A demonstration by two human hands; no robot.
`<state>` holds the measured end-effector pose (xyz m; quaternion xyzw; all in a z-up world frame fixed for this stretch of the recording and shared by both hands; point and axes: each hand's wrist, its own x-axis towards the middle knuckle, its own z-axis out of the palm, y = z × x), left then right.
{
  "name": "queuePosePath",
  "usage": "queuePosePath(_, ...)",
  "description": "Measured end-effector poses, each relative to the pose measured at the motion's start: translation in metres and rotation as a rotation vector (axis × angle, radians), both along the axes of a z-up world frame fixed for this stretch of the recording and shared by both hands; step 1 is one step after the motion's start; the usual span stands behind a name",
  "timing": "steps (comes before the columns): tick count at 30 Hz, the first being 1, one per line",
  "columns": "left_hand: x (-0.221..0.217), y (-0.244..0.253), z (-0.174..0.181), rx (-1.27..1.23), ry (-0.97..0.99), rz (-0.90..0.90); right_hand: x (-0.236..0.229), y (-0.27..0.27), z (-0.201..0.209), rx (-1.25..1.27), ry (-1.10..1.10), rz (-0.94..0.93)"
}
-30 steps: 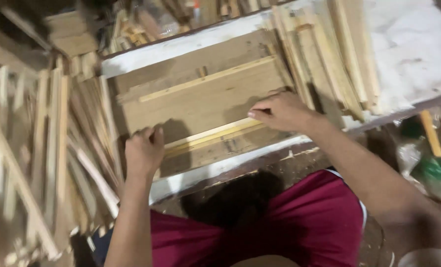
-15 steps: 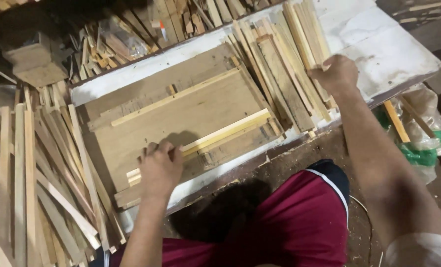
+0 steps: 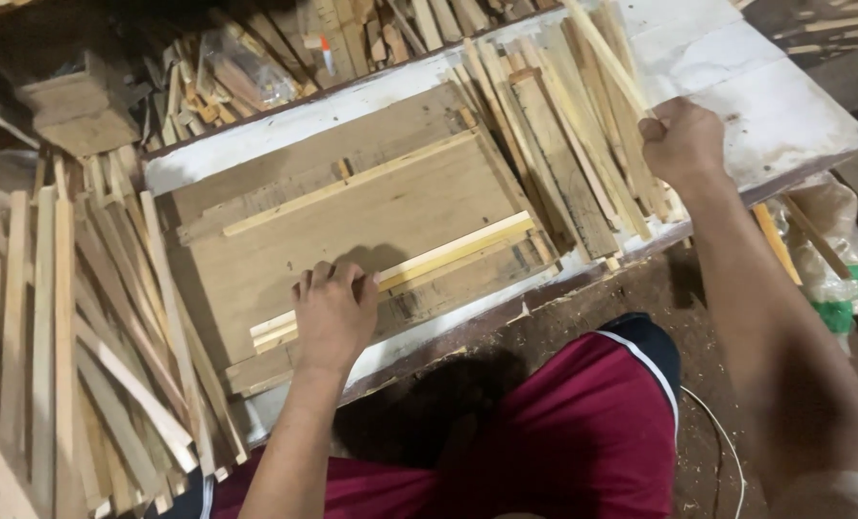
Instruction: Arranging thin wooden strips into a jig to create a panel, including marking them with a pen.
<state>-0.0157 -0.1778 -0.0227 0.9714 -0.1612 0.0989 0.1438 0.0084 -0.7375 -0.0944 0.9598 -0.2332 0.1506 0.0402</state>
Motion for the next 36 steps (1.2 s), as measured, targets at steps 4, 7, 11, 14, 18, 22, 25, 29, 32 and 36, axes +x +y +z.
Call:
queuePosePath(4,0.0,-0.001,0.035,-0.142,0.182,0.091,-0.031,0.111,0.069,0.529,-0.289,0.437)
queuePosePath(7,0.008,0.011,0.049,-0.327,0.19,0.206,-0.044,0.2,0.094,0.759,-0.305,0.733)
queuePosePath(11,0.015,0.043,0.048,-0.413,0.049,0.251,-0.024,0.262,0.079,0.726,-0.165,0.962)
queuePosePath(14,0.037,0.086,0.002,-0.231,-0.046,0.225,0.0,0.286,0.066,0.622,-0.011,0.905)
queuePosePath(18,0.035,0.121,-0.029,-0.079,-0.135,0.185,-0.005,0.302,0.082,0.507,0.043,1.026)
queuePosePath(22,0.02,0.114,-0.03,-0.071,-0.216,0.151,-0.017,0.298,0.08,0.448,0.078,0.967)
queuePosePath(25,0.011,0.082,-0.012,0.047,-0.109,0.199,-0.021,0.284,0.073,0.475,0.054,0.872)
queuePosePath(29,0.004,0.047,0.0,0.304,0.025,0.32,-0.043,0.261,0.107,0.664,-0.102,0.689)
queuePosePath(32,0.024,0.012,-0.023,0.31,0.173,0.192,-0.01,0.173,0.075,0.648,-0.312,0.437)
queuePosePath(36,0.007,-0.055,-0.006,-0.106,-0.119,-0.104,-0.014,0.095,0.063,0.662,-0.253,-0.046)
